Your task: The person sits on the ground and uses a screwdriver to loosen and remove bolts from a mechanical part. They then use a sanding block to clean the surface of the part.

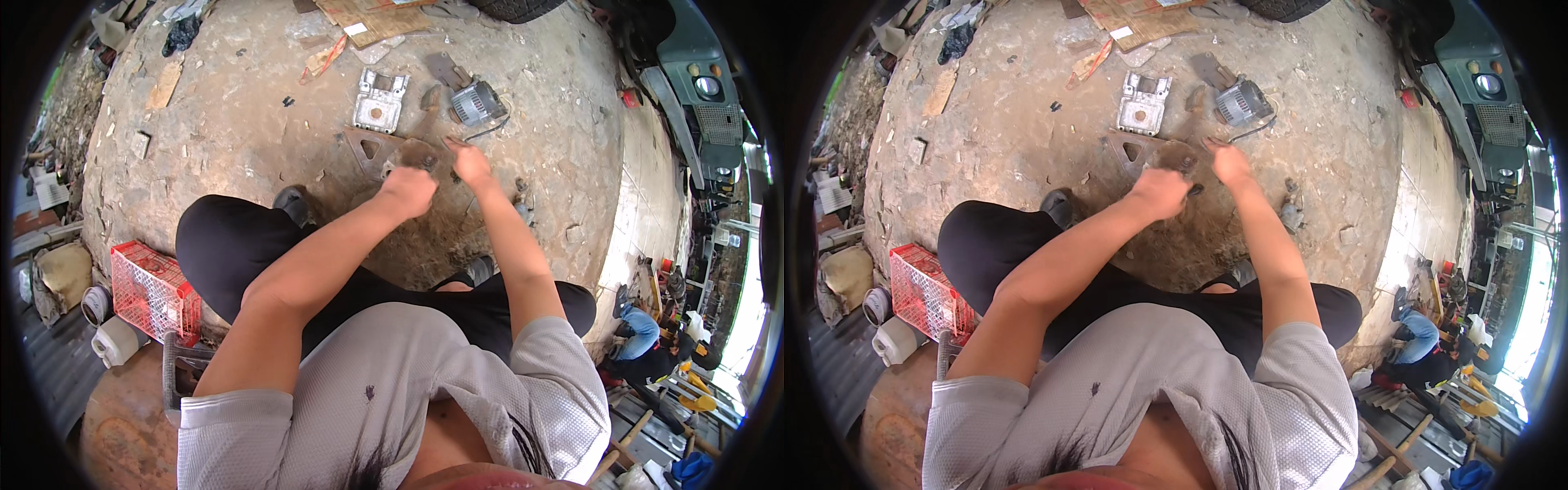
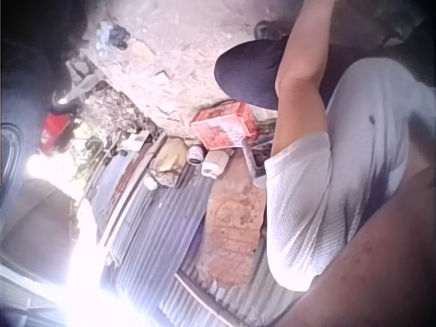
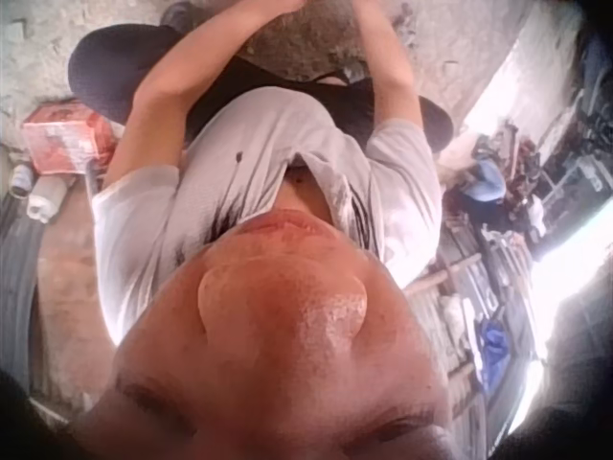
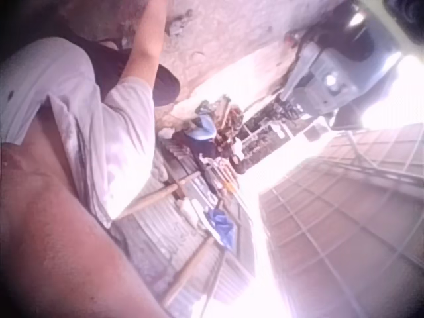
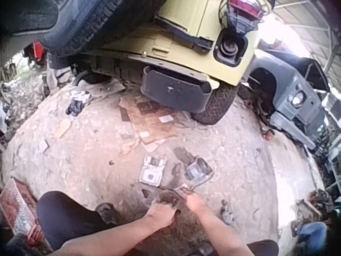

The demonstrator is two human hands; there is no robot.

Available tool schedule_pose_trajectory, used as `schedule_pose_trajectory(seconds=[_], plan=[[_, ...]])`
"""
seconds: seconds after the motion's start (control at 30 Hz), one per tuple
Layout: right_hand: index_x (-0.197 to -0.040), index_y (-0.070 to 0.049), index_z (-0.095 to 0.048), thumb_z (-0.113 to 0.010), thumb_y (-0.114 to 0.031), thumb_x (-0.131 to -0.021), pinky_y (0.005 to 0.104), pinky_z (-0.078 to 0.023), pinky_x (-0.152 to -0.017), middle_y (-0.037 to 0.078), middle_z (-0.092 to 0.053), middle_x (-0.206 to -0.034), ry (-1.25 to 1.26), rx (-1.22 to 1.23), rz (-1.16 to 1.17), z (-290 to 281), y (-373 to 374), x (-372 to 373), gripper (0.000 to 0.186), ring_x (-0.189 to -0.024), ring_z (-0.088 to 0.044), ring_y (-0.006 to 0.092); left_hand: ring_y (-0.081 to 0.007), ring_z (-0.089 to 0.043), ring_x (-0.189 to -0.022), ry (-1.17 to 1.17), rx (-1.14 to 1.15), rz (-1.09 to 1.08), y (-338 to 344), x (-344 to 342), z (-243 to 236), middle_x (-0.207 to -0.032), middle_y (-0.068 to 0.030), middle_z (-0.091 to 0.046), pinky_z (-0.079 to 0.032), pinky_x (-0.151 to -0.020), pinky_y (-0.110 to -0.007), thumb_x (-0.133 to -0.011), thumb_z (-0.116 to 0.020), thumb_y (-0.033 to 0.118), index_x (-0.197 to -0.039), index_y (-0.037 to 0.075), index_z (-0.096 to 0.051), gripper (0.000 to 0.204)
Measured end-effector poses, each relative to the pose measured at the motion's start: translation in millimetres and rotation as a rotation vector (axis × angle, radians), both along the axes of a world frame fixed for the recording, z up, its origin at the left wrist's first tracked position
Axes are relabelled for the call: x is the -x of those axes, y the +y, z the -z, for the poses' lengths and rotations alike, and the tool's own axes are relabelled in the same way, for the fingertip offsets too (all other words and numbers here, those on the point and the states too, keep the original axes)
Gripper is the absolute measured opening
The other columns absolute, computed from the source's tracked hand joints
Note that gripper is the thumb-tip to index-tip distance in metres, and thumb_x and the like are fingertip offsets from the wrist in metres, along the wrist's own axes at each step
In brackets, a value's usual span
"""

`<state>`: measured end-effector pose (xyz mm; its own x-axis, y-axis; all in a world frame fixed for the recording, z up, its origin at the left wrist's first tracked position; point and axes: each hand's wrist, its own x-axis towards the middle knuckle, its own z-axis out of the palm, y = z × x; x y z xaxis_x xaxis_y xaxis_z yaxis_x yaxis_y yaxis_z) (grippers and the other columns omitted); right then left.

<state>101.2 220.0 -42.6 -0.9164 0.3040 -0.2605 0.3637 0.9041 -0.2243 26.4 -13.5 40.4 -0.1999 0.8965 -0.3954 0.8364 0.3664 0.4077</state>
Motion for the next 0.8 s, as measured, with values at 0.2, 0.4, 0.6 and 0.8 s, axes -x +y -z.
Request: schedule_pose_trajectory(seconds=[0.2, 0.4, 0.6, 0.8], plan=[[-0.144, -0.022, -0.066, -0.053, 0.007, -0.085, 0.0405, -0.054, -0.110, 0.010, -0.062, -0.149, -0.290, 0.220, 0.314, 14, 3, -6, 0.067, -0.129, -0.065, 0.0331, -0.0343, -0.045, -0.148, 0.157, 0.202, -0.152, -5, 3, 24, -0.171, -0.0125, -0.030, -0.041, -0.116, -0.053, -0.093, -0.073, 0.033, -0.162, 0.004, -0.036, 0.083], [-0.142, -0.022, -0.068, -0.054, 0.007, -0.083, 0.0414, -0.053, -0.111, 0.014, -0.067, -0.142, -0.351, 0.026, 0.344, 40, 6, -15, 0.067, -0.126, -0.066, 0.0340, -0.0331, -0.039, -0.154, 0.148, 0.289, -0.057, -4, 1, 31, -0.176, -0.0128, -0.021, -0.036, -0.122, -0.053, -0.095, -0.072, 0.039, -0.167, 0.006, -0.026, 0.092], [-0.139, -0.019, -0.069, -0.052, -0.003, -0.091, 0.0451, -0.053, -0.108, 0.020, -0.071, -0.131, 0.138, 0.073, 0.028, 34, -10, -18, 0.053, -0.124, -0.067, 0.0352, -0.0325, -0.042, -0.152, 0.117, 0.303, -0.068, -1, 9, 30, -0.176, -0.0135, -0.023, -0.038, -0.120, -0.054, -0.094, -0.073, 0.043, -0.167, 0.005, -0.027, 0.095], [-0.137, -0.017, -0.069, -0.051, 0.001, -0.088, 0.0469, -0.054, -0.106, 0.024, -0.071, -0.126, 0.467, 0.189, 0.010, 44, -20, -29, 0.056, -0.118, -0.068, 0.0400, -0.0332, -0.045, -0.149, 0.080, 0.284, -0.071, 4, 6, 25, -0.176, -0.0144, -0.022, -0.041, -0.116, -0.052, -0.092, -0.075, 0.035, -0.166, 0.003, -0.029, 0.093]])
